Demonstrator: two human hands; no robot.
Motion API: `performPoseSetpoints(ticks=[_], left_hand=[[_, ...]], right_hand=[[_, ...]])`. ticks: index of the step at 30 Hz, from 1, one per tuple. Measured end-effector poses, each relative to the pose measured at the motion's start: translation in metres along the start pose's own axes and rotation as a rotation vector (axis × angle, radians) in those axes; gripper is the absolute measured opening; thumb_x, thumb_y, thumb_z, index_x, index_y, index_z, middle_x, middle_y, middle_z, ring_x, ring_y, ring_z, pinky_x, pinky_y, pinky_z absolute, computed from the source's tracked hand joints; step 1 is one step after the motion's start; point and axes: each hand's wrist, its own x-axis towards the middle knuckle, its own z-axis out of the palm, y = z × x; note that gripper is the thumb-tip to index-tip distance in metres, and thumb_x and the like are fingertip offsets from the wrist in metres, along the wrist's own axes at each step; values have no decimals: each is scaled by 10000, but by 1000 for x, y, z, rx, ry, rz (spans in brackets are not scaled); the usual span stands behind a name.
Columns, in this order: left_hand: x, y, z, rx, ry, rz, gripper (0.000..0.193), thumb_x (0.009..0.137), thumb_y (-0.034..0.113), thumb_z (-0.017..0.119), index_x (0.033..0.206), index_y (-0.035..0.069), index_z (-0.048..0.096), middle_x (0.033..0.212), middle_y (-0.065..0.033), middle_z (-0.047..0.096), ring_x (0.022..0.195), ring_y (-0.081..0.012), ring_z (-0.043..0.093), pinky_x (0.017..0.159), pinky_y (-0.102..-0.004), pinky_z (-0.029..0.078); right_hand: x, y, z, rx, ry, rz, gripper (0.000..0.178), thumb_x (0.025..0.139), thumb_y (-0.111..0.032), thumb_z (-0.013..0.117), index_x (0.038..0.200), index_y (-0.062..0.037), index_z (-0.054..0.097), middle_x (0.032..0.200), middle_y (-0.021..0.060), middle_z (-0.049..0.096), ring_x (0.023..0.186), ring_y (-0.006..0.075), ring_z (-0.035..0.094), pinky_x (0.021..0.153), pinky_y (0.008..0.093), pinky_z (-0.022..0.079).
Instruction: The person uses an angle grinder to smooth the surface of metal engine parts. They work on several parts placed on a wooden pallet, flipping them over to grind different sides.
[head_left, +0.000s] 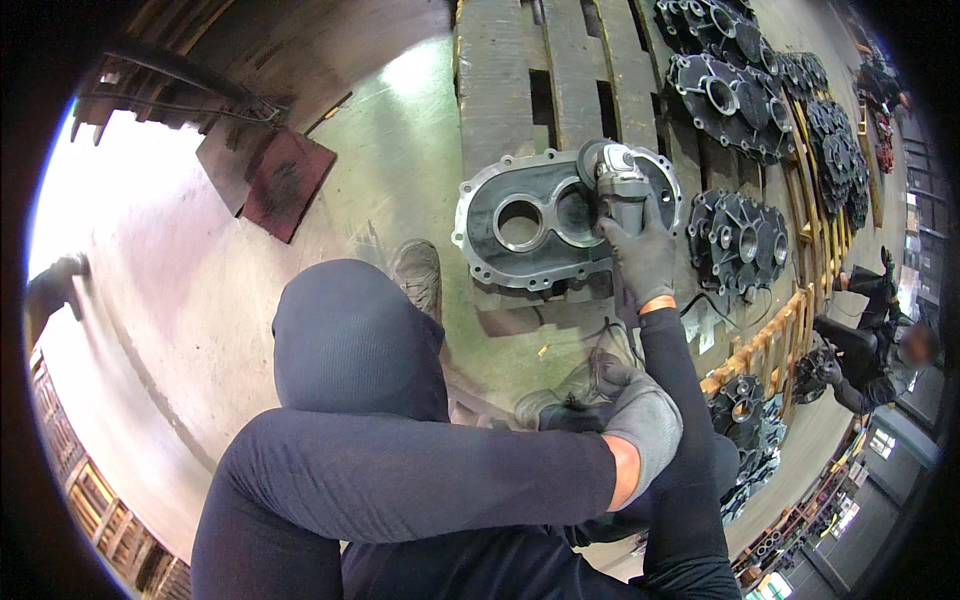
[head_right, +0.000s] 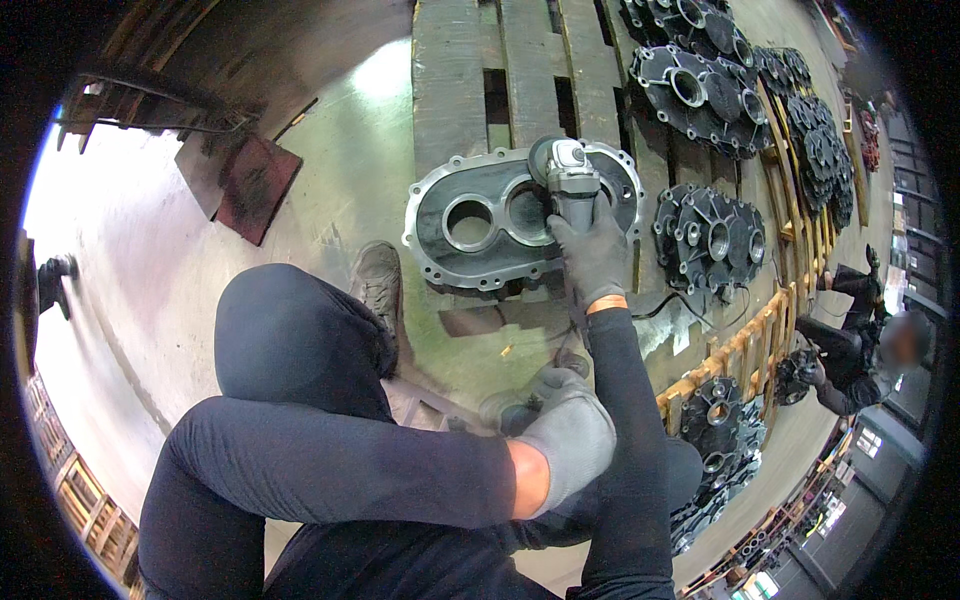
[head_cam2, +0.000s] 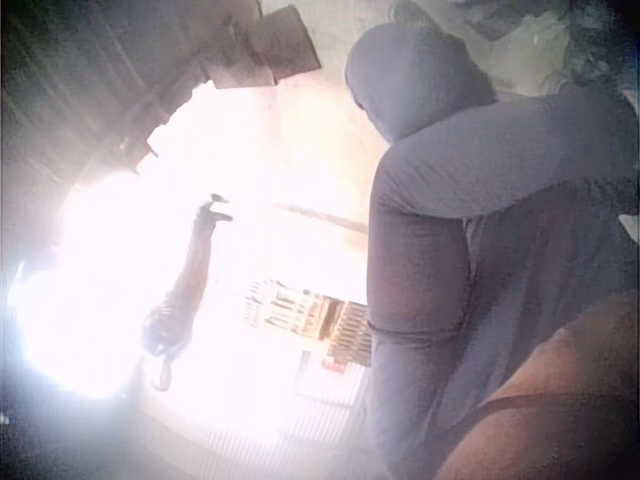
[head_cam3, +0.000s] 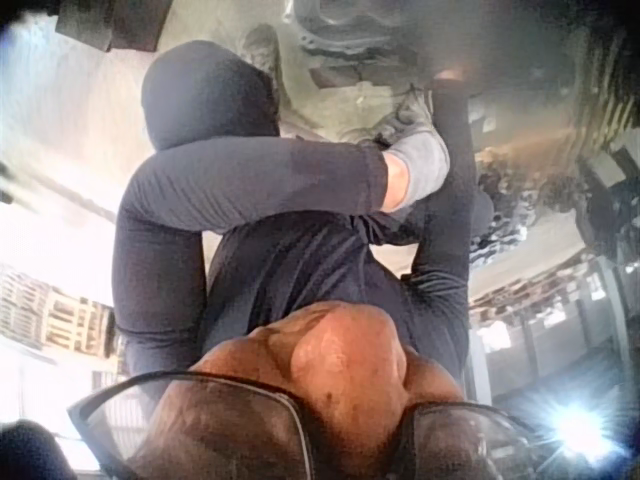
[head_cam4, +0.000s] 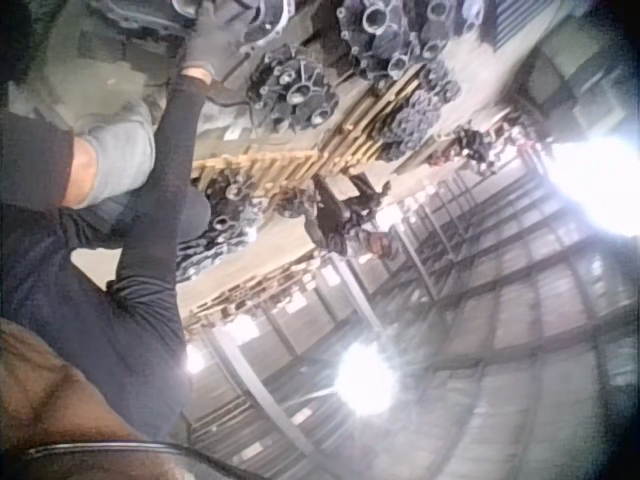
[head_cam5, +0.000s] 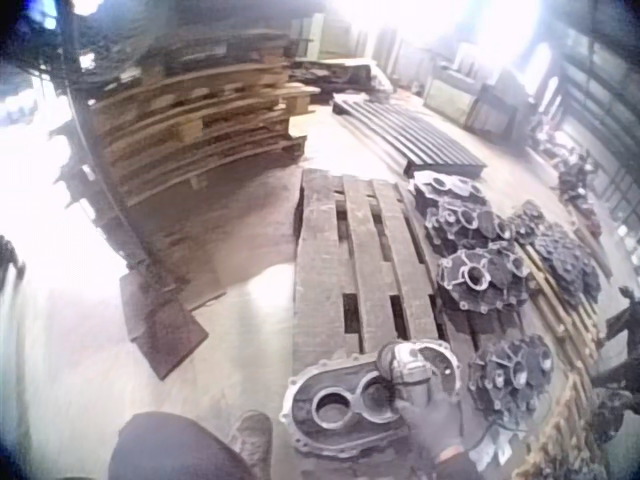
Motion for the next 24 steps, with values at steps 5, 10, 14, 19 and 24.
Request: performPoseSetpoints(ticks=[5, 10, 14, 19, 24], left_hand=[[-3, -3, -6, -214, 162, 88, 280, 811, 219, 792, 1047, 103, 885, 930, -120, 820, 786, -343, 763, 611, -609, 558], [3, 7, 13, -189, 438, 238, 178, 799, 185, 786, 914, 65, 849, 883, -119, 786, 728, -320, 731, 609, -501, 537], [10, 16, 30, -324, 682, 238, 143, 770, 181, 764, 815, 63, 832, 780, -122, 747, 691, -341, 707, 615, -468, 509], [23, 21, 37, -318, 668, 279, 172, 810, 199, 722, 880, 51, 774, 792, -125, 708, 698, -355, 654, 673, -458, 508], [32, 28, 41, -434, 735, 311, 189, 833, 213, 703, 926, 52, 734, 814, -130, 688, 704, -360, 623, 694, -460, 499]], right_hand=[[-11, -31, 9, -120, -48, 7, 735, 843, -321, 893, 1466, -45, 615, 1245, 254, 768, 1132, 439, 748, 994, 489, 572], [-18, -42, 26, -50, -89, -72, 832, 860, -410, 895, 1558, -81, 586, 1275, 257, 767, 1157, 425, 755, 1018, 487, 576], [-20, -40, 45, -74, -86, -184, 839, 857, -377, 901, 1565, -71, 571, 1393, 251, 712, 1232, 429, 718, 1058, 487, 560], [-33, -64, 52, -143, -189, -141, 850, 869, -411, 866, 1574, -69, 538, 1413, 264, 678, 1258, 449, 685, 1060, 509, 547], [-51, -77, 55, -88, -216, -146, 830, 852, -351, 892, 1561, -68, 567, 1324, 244, 746, 1216, 415, 733, 1030, 469, 571]])
